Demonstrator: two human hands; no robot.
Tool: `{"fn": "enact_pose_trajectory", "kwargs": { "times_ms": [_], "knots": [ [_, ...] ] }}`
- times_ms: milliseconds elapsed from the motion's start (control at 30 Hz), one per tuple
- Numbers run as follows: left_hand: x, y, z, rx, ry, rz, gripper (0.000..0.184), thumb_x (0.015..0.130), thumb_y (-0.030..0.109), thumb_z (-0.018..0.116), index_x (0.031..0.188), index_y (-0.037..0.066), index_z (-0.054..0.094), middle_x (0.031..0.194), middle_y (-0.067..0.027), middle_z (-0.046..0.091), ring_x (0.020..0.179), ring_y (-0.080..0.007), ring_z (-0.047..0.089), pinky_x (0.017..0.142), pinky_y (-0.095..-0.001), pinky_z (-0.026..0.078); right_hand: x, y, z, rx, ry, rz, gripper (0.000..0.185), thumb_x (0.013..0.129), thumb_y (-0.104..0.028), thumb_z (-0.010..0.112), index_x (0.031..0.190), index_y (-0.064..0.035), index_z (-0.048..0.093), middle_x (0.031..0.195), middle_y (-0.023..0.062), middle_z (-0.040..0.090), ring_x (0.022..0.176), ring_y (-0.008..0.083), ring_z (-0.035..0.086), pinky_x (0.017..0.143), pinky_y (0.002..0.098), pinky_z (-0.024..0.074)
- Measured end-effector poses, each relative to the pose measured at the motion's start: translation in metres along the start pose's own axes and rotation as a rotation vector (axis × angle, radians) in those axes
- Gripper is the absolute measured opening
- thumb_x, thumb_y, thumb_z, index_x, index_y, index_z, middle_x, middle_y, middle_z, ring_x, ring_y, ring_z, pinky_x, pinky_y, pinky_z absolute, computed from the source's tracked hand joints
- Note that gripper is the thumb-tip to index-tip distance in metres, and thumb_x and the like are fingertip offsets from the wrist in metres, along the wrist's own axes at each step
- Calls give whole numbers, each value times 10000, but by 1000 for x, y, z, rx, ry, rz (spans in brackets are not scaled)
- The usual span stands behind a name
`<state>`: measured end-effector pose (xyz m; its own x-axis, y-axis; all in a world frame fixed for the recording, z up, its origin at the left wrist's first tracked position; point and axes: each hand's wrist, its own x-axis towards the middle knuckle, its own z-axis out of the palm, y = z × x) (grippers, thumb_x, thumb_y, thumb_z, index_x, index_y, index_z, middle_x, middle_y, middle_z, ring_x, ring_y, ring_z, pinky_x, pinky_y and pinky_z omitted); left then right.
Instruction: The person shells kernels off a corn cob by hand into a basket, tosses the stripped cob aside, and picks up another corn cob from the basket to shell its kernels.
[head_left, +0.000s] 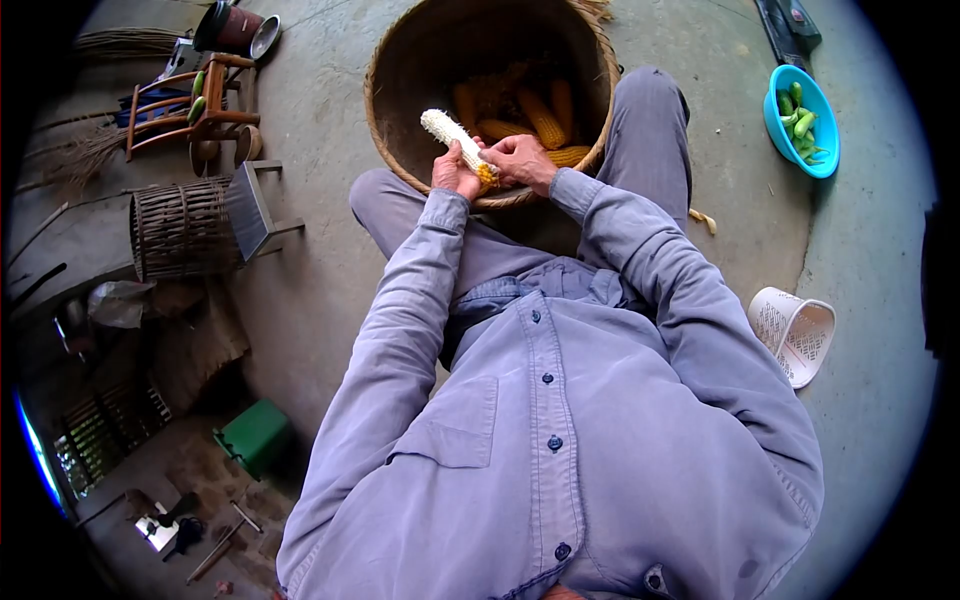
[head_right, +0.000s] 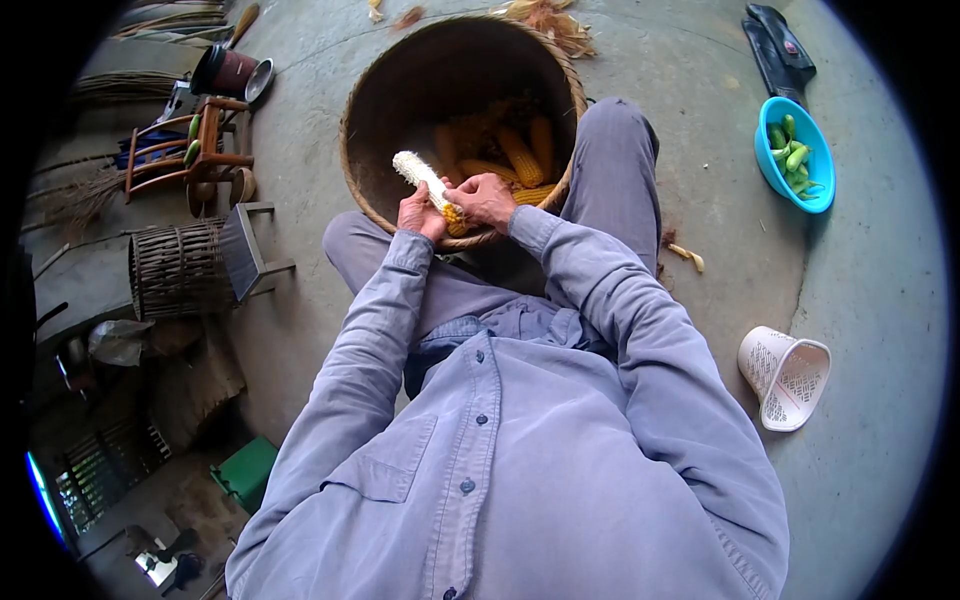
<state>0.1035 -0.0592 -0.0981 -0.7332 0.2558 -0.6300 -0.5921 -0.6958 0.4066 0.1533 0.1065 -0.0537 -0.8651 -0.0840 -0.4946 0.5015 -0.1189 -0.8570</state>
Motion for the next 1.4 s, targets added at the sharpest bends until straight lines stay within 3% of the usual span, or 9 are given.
{"fn": "enact_pose_trajectory", "kwargs": {
  "times_ms": [300, 400, 500, 633, 833, 933, 1033, 1333, 1400],
  "knots": [
    [-3, 1, 4, 5, 17, -4, 428, 986, 274, 515, 1272, -35, 435, 1137, -179, 571, 1008, -309, 571, 926, -501, 482, 6, 15, 1, 149, 1, -112, 251, 855, -201, 698, 939, 35, 685, 802, 117, 682, 658, 152, 649, 581, 260, 546],
    [-6, 0, 7, 4, 19, -10, 427, 986, 278, 517, 1267, -35, 442, 1126, -176, 574, 1005, -307, 571, 922, -504, 484, 3, 10, 2, 69, 21, -69, 263, 893, -202, 670, 989, 40, 637, 769, 61, 643, 594, 107, 594, 517, 232, 492],
    [-6, 0, 5, -11, 14, -19, 426, 984, 278, 523, 1268, -30, 445, 1116, -174, 576, 1004, -307, 571, 923, -503, 482, 5, 9, 3, 28, 63, -85, 320, 887, -261, 689, 988, 37, 633, 767, 66, 643, 586, 105, 590, 504, 234, 480],
    [4, -1, -1, 3, 41, -10, 420, 980, 272, 533, 1272, -18, 447, 1113, -174, 576, 1005, -309, 569, 926, -503, 479, 11, 20, 2, -134, 28, -225, 445, 778, -365, 759, 912, 53, 685, 777, 113, 685, 634, 148, 637, 591, 278, 534],
    [2, -1, -1, 1, 27, -6, 413, 979, 263, 538, 1275, -11, 448, 1120, -177, 573, 1002, -308, 570, 922, -492, 480, 9, 18, 1, 75, 40, -120, 368, 778, -309, 744, 847, 49, 693, 742, 113, 683, 630, 144, 635, 584, 284, 524],
    [6, -1, -3, -7, 33, -5, 418, 983, 265, 529, 1283, -13, 443, 1130, -182, 571, 999, -310, 570, 924, -491, 480, 2, 4, 4, -75, 83, -107, 297, 798, -251, 695, 816, 46, 696, 745, 113, 688, 631, 141, 641, 581, 286, 529],
    [7, -1, -5, 17, 35, -10, 419, 987, 271, 521, 1282, -15, 443, 1131, -186, 570, 993, -312, 569, 923, -493, 480, 7, 14, 3, -215, 45, -214, 283, 854, -248, 694, 917, 27, 668, 761, 75, 656, 604, 117, 613, 556, 249, 523],
    [2, 1, -2, -13, 4, -40, 420, 990, 275, 514, 1279, -19, 435, 1117, -186, 571, 1001, -316, 567, 924, -494, 481, 6, 9, 3, -73, 83, -84, 320, 868, -287, 707, 922, 26, 671, 757, 76, 663, 613, 113, 609, 572, 245, 522],
    [7, 0, -6, -25, 23, -24, 428, 992, 273, 511, 1289, -22, 424, 1121, -189, 568, 1005, -320, 565, 924, -500, 481, 7, 16, 5, -69, 41, -203, 350, 847, -309, 704, 912, 34, 688, 717, 93, 671, 609, 132, 622, 589, 272, 524]
  ]
}}
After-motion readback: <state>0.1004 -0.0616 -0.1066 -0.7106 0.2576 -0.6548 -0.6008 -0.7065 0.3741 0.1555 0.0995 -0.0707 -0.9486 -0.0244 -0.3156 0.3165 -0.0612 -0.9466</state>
